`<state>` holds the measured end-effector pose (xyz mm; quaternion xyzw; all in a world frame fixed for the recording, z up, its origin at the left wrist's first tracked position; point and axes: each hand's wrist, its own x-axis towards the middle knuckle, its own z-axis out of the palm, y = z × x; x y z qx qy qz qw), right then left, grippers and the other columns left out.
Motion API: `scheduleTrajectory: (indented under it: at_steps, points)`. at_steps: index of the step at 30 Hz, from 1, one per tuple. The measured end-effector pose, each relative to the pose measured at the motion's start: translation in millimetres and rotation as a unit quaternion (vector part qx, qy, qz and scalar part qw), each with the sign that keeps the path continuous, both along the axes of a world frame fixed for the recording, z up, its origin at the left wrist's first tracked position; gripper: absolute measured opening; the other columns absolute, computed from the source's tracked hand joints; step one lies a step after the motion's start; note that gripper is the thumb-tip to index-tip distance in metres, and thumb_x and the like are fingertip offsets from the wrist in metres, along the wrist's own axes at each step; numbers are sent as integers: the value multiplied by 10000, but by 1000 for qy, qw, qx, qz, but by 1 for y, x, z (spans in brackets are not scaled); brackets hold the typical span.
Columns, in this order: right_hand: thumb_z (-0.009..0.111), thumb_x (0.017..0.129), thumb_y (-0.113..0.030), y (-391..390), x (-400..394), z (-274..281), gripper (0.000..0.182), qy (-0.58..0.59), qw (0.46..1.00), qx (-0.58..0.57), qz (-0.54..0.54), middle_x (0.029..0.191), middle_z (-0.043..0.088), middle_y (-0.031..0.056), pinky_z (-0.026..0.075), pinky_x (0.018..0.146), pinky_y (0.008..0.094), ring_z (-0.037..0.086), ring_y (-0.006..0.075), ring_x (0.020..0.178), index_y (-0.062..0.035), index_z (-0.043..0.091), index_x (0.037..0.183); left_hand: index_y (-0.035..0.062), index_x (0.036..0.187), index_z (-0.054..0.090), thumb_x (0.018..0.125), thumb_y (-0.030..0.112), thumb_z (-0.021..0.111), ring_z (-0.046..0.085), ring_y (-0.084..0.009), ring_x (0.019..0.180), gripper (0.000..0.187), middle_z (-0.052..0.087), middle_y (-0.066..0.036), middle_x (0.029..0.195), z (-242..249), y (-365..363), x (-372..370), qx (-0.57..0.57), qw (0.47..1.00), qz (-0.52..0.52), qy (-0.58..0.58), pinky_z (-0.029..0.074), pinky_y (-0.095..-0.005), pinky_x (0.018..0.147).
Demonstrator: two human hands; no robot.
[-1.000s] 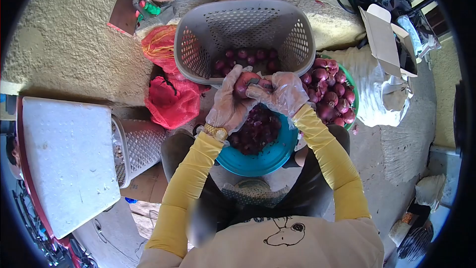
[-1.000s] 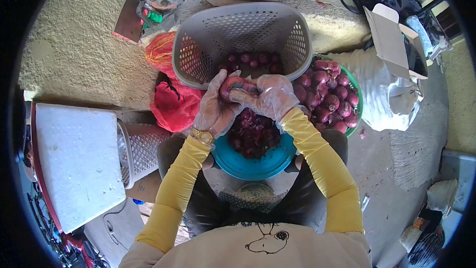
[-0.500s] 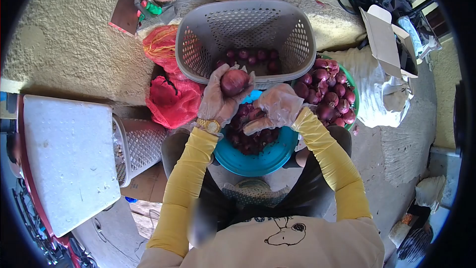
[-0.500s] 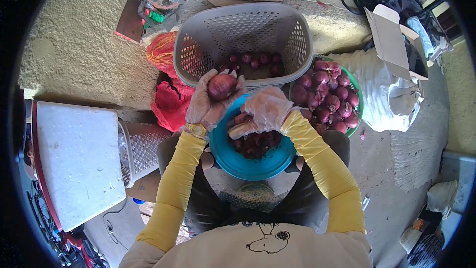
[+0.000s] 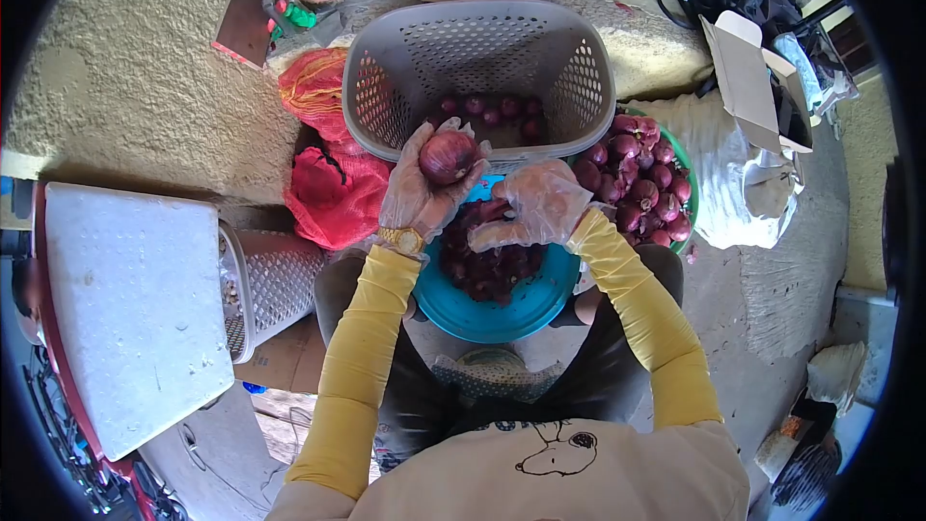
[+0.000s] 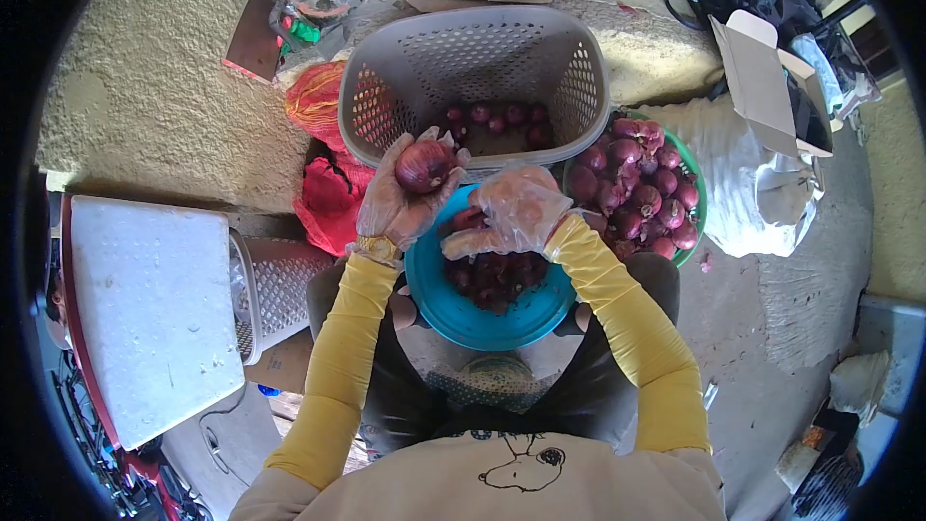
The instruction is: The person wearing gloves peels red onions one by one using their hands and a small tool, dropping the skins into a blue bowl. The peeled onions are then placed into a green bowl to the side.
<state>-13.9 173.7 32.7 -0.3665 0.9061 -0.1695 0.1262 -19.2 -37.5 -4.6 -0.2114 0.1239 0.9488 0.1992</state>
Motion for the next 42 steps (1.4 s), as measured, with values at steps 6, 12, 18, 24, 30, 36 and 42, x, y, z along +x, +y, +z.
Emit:
scheduleTrajectory:
  at_steps: [6, 12, 18, 24, 30, 36, 42]
  points:
    - [708, 725, -805, 10, -13, -10, 733, 14, 983, -137, -119, 765, 701, 152, 536, 701, 464, 692, 389, 772, -120, 748, 981, -9, 1248, 619, 1048, 351, 554, 629, -404, 1140, 417, 661, -164, 1176, 7, 3, -1, -91, 989, -42, 104, 570, -485, 958]
    - [770, 712, -734, 23, -14, -2, 702, 78, 974, -119, -179, 795, 699, 152, 546, 727, 462, 700, 374, 806, -68, 701, 924, 16, 1213, 648, 1043, 468, 561, 647, -310, 996, 491, 692, -148, 1113, 20, 17, 1, -142, 979, -74, 122, 591, -481, 941]
    - [758, 705, -755, 22, -13, -1, 720, 76, 977, -86, -182, 795, 699, 140, 549, 744, 463, 704, 364, 825, -69, 710, 916, 24, 1177, 645, 1011, 511, 610, 676, -306, 997, 516, 687, -151, 1163, -1, 7, -3, -170, 975, -114, 93, 640, -522, 838]
    - [709, 682, -831, 19, -10, 17, 807, 74, 980, -16, -186, 819, 708, 147, 554, 763, 452, 709, 357, 852, -60, 725, 920, 7, 1232, 603, 1016, 512, 601, 675, -317, 1091, 548, 672, -169, 1182, 10, 9, 1, -152, 971, -156, 100, 627, -565, 855]
    - [715, 659, -844, 22, -15, 4, 853, 74, 979, -4, -189, 882, 716, 168, 554, 829, 453, 704, 374, 916, -40, 739, 944, -49, 1294, 549, 1020, 549, 569, 660, -330, 1129, 658, 630, -204, 1265, 15, 12, 4, -215, 956, -157, 126, 597, -569, 929]
    - [802, 661, -756, 22, -13, -1, 789, 109, 972, -81, -191, 769, 706, 188, 554, 690, 444, 704, 383, 743, -2, 756, 888, -51, 1295, 562, 1020, 573, 549, 668, -322, 1101, 682, 650, -205, 1222, 5, 9, -1, -189, 958, -179, 119, 589, -544, 947]
    - [738, 655, -828, 21, -13, -9, 835, 83, 972, -68, -208, 848, 708, 185, 547, 828, 466, 701, 392, 888, -42, 769, 934, -44, 1200, 638, 1015, 571, 560, 678, -294, 981, 647, 678, -184, 1129, 3, 9, 1, -188, 961, -157, 127, 603, -522, 912]
